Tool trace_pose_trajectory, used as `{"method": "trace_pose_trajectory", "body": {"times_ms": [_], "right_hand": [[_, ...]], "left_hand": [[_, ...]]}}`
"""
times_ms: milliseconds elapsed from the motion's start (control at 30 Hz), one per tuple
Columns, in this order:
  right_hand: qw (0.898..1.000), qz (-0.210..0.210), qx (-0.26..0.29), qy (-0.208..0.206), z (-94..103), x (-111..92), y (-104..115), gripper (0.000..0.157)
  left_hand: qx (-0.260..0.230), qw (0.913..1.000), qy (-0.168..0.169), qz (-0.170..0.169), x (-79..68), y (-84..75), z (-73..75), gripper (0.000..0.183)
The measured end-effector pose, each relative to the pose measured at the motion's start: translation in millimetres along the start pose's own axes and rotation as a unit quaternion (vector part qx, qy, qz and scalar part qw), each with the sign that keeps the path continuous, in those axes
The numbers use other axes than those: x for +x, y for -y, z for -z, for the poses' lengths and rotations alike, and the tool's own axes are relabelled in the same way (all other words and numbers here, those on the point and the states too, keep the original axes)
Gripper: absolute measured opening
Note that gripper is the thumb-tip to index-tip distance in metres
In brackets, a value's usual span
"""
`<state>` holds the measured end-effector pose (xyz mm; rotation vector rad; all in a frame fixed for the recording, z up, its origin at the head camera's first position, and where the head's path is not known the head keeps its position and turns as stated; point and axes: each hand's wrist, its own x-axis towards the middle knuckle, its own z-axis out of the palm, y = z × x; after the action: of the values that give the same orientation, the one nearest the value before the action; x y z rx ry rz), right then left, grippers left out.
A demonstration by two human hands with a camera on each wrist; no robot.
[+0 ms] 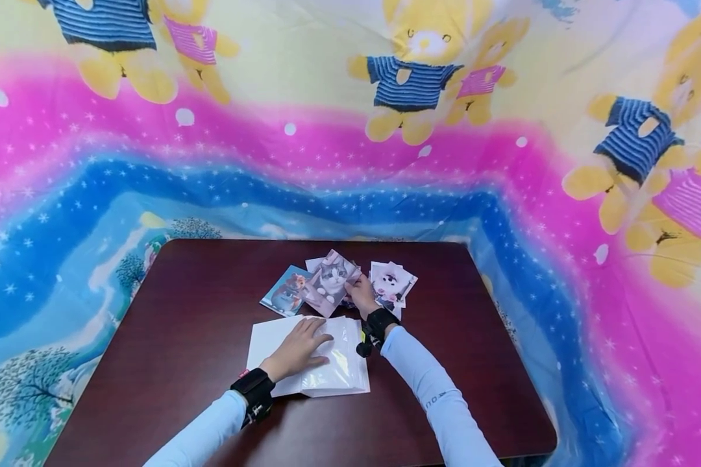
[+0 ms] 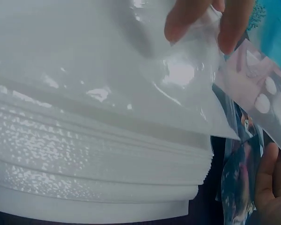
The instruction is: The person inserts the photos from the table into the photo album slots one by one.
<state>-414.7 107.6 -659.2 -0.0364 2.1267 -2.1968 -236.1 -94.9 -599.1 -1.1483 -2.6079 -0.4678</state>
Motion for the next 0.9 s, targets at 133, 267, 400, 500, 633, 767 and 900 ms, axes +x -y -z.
{"method": "trace_pose_trajectory", "body": {"times_ms": [133, 267, 400, 500, 633, 767, 900], "right_hand": [[1.000, -0.017, 0.013, -0.013, 8.3, 9, -18, 0.026], [1.000, -0.004, 0.018, 0.002, 9.6, 3, -13, 0.021], [1.000, -0.015, -0.013, 0.021, 1.1, -28, 34, 0.016], [0.998, -0.029, -0.055, 0.029, -4.6, -50, 73, 0.016], [0.992, 0.007, -0.113, 0.056, -1.7, -67, 106, 0.018], [0.984, 0.034, -0.158, 0.078, 4.0, -74, 116, 0.021], [0.981, 0.035, -0.177, 0.070, 11.6, -61, 97, 0.016]], "left_hand": [[0.004, 0.9999, -0.009, -0.001, -0.8, 0.0, -1.8, 0.042], [0.008, 0.9999, -0.014, -0.002, -1.5, 0.1, -2.1, 0.042], [0.008, 0.9999, -0.013, 0.001, -1.4, 0.5, -0.7, 0.041], [0.003, 0.9999, -0.009, 0.006, -1.1, 0.9, 1.7, 0.041], [-0.010, 0.9998, 0.006, 0.017, -2.2, 0.4, 4.6, 0.042], [-0.015, 0.9994, 0.019, 0.024, -4.9, -0.7, 4.6, 0.042], [-0.027, 0.9991, 0.019, 0.025, -7.0, -1.7, 1.2, 0.043]]}}
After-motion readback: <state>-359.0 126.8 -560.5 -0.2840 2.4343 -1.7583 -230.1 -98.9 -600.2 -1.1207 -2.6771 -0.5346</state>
